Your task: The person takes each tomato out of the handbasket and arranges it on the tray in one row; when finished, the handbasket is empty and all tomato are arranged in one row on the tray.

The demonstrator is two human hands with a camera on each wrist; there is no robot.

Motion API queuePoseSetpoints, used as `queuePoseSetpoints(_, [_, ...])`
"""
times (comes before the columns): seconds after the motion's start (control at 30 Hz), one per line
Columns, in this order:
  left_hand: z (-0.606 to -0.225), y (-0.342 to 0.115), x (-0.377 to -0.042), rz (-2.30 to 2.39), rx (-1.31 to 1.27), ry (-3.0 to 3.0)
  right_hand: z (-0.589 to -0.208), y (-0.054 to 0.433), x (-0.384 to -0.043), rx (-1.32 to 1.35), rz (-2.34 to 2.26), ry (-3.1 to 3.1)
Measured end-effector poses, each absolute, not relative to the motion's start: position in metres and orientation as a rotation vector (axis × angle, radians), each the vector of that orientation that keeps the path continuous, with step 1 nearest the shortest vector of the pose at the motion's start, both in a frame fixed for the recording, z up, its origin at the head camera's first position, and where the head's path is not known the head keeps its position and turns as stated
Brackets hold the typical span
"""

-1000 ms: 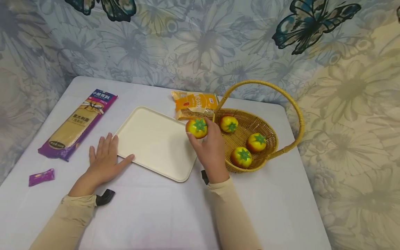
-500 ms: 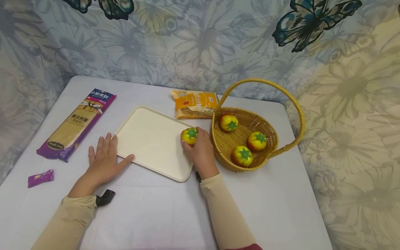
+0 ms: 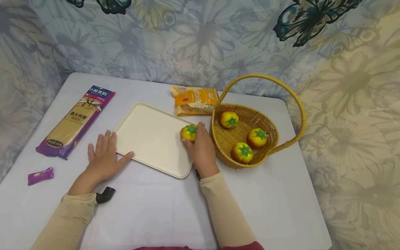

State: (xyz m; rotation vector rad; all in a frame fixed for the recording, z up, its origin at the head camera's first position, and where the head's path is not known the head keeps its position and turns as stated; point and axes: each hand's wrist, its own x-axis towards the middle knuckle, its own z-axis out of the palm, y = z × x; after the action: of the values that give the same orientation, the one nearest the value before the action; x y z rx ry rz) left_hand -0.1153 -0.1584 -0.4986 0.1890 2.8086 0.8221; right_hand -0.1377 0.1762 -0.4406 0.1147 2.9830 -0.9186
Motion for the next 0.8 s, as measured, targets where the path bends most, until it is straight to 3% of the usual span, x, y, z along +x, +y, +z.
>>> queuePoseSetpoints(0.47, [-0.493,-0.156,-0.114,0.839,0.194,2.805,-0.435,0.183,-0.132,0.113,-0.838,2.985])
queuePoseSetpoints(0.8, [-0.494,-0.157,-0.114,0.830,0.194,2.796,-0.379,0.229,-0.093,0.270,-1.075,3.164])
